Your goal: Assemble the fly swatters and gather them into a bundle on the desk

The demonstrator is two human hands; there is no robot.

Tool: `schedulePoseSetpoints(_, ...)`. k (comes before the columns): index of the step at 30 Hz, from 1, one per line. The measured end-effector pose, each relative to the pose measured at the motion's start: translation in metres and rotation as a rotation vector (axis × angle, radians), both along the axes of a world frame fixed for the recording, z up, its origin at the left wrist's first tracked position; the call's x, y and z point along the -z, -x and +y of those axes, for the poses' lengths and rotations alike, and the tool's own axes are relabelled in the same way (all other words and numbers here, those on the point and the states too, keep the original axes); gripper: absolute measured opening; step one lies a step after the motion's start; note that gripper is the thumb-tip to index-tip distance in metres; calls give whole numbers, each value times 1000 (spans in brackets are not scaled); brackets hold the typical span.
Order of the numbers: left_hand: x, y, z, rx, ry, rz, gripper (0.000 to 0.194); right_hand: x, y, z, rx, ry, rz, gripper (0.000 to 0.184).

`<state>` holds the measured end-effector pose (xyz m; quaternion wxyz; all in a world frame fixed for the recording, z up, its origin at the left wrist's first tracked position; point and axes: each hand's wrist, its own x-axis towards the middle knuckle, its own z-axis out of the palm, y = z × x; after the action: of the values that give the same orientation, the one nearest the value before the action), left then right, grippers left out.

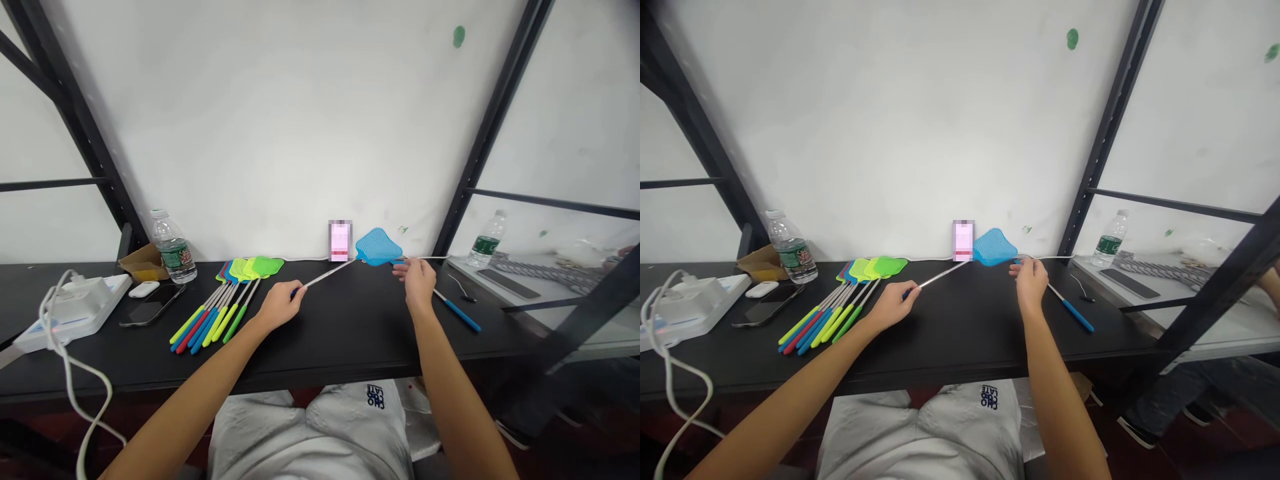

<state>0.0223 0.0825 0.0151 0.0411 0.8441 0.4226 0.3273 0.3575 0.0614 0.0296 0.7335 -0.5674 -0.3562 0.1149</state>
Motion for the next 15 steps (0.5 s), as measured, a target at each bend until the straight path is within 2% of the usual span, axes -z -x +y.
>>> schedulePoseSetpoints(4,-3,0,1,-7,4,-81,32,0,2,2,-52,23,111,20)
schedulePoseSetpoints(11,1,-2,-1,90,38,-22,32,1,11,3,-223,83,1,22)
schedulePoseSetpoints(15,2,-3,-1,117,49,6,32,-3,18,-2,-321,16,-27,13)
